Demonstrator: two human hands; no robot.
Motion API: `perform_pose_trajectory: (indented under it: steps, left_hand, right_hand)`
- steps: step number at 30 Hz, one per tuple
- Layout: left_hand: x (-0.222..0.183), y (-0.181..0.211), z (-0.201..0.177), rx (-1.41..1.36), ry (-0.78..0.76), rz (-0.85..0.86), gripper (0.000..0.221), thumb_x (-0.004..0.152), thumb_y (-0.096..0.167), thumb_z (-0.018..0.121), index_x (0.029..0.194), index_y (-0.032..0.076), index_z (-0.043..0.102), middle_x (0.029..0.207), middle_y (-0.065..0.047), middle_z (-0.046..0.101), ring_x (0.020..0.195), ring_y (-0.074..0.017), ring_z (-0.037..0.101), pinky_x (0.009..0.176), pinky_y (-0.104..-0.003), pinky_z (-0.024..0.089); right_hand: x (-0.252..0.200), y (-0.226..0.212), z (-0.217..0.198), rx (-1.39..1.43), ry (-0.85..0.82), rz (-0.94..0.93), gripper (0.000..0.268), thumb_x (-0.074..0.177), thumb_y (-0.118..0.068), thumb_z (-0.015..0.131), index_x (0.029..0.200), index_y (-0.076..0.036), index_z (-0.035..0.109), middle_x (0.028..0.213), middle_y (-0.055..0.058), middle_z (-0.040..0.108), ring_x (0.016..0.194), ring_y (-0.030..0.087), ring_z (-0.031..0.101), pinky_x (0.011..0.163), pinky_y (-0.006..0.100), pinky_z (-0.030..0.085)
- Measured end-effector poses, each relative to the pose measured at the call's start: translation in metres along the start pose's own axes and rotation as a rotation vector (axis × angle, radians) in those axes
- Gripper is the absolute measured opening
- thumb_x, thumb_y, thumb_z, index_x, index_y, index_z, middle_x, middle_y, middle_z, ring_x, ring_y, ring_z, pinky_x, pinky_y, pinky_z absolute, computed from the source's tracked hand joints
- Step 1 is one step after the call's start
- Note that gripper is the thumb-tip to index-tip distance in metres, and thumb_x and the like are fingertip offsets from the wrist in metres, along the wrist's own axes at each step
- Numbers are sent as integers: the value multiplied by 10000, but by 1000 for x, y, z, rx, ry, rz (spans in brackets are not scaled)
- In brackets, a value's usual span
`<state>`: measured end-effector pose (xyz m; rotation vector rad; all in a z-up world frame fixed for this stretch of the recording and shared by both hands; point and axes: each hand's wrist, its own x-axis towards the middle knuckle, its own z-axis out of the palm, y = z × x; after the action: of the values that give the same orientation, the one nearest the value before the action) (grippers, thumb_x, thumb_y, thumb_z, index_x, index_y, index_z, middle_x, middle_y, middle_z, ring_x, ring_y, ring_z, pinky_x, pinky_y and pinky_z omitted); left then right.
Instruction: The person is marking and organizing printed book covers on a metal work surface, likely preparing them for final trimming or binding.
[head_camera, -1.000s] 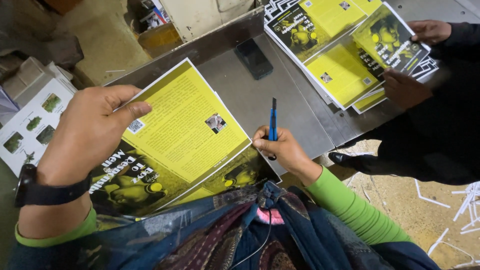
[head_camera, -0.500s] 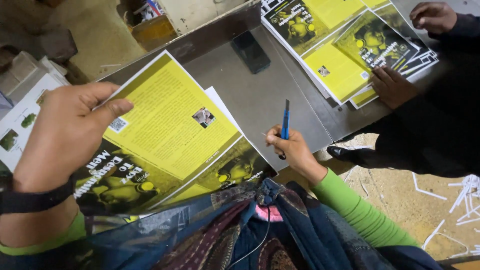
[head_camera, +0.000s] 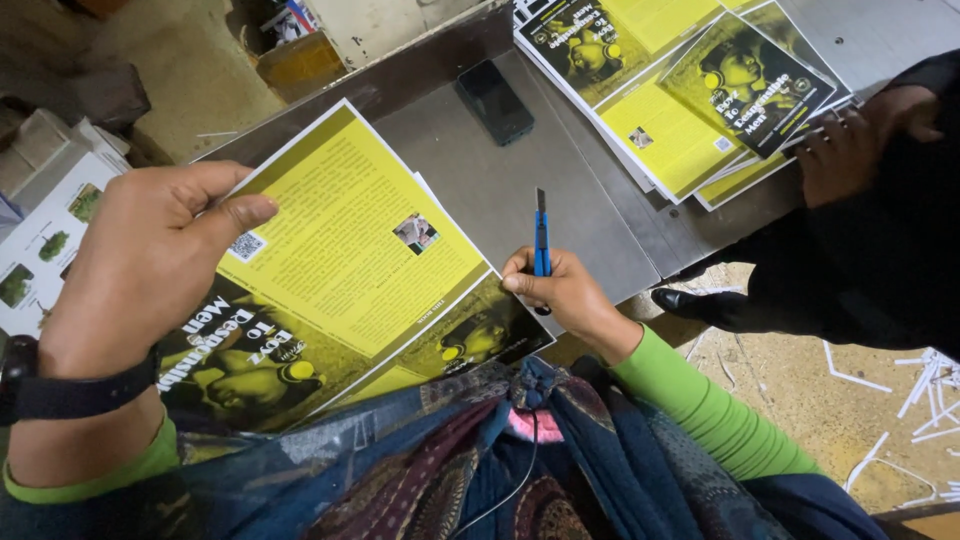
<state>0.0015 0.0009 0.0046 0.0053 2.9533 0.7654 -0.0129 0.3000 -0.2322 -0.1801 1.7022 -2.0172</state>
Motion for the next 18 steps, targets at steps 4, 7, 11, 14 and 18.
perform_pose_trajectory:
  steps: [4,7,11,14,18]
  left_hand:
    - [-5,1,-1,-5,38,-7,212,1003,124,600,843,92,465,682,-20,371,613,-144,309,563,-310,254]
    - [-4,-16,-6,3,96,-52,114,1002,110,636,1013,35,722,775,-17,578,734,-135,456,610,-335,358]
    - [-5,-19,-8,14,136,12,140,1011,72,659,1066,-46,711,890,-75,672,844,-168,572,655,-377,452]
    - [-2,-25,-5,46,121,-25,142,1024,106,662,937,-5,687,688,-30,437,704,-138,388,572,-352,307]
    - [28,-150,10,-317,261,35,277,1073,-21,590,1335,32,515,1138,-155,636,1056,-212,631,930,-298,495]
  right_hand:
    - [6,29,-15,233,70,65,118,897,-26,638,795,-84,630,677,14,553,538,89,406,505,205,329]
    - [3,43,-30,249,207,101,139,902,16,620,791,-68,616,703,56,579,558,109,440,497,211,346]
    - [3,49,-43,244,254,22,56,863,50,632,825,10,640,750,77,597,576,103,445,485,206,308]
    - [-4,29,-41,93,234,20,73,854,-50,689,783,-56,671,637,3,526,565,99,386,530,238,300]
    - [-28,19,-64,-221,288,19,81,819,-68,721,895,-42,712,931,98,728,876,203,694,826,305,603]
